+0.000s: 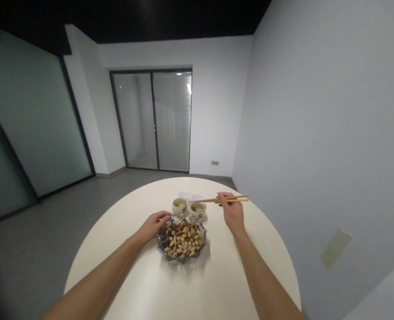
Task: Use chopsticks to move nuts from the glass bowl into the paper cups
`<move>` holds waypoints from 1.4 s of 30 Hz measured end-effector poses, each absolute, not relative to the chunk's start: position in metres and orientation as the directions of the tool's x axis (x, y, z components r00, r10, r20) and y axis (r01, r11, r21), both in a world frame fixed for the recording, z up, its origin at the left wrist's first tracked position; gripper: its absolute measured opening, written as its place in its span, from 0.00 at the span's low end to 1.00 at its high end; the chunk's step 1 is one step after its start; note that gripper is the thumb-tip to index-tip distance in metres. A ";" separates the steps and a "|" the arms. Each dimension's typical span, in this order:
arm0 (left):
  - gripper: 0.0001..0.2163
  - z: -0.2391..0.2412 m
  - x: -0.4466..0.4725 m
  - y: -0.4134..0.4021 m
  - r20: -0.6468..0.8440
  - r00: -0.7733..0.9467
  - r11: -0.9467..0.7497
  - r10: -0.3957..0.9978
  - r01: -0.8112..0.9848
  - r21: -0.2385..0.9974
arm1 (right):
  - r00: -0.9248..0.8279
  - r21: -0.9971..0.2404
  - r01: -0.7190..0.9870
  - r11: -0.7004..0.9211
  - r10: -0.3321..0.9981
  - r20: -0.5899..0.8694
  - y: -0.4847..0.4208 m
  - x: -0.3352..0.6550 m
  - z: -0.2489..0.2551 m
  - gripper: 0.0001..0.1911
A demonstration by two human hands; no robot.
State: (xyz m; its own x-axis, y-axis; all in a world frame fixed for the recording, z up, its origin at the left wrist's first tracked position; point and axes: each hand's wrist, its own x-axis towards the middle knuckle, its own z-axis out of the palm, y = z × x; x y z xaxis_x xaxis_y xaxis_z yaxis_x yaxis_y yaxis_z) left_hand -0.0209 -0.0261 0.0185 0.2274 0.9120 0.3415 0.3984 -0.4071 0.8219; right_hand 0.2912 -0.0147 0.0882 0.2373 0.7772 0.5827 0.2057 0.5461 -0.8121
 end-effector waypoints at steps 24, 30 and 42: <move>0.16 0.018 -0.019 -0.028 0.346 0.224 -0.409 0.911 0.397 0.821 | -0.116 -0.688 0.456 0.564 0.804 0.583 -0.047 0.299 0.077 0.17; 0.16 0.016 -0.019 -0.027 0.346 0.219 -0.406 0.912 0.387 0.828 | -0.119 -0.687 0.470 0.554 0.811 0.573 -0.046 0.300 0.076 0.17; 0.17 0.016 -0.019 -0.027 0.342 0.220 -0.403 0.914 0.374 0.835 | -0.122 -0.708 0.429 0.560 0.813 0.569 -0.050 0.298 0.079 0.18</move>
State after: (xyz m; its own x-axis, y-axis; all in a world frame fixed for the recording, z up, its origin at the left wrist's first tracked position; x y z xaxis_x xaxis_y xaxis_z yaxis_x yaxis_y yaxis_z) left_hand -0.0189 -0.0267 0.0159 0.2202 0.9136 0.3418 0.3740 -0.4027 0.8355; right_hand 0.2981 -0.0496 0.0787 -0.1225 0.8132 0.5689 0.4293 0.5603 -0.7084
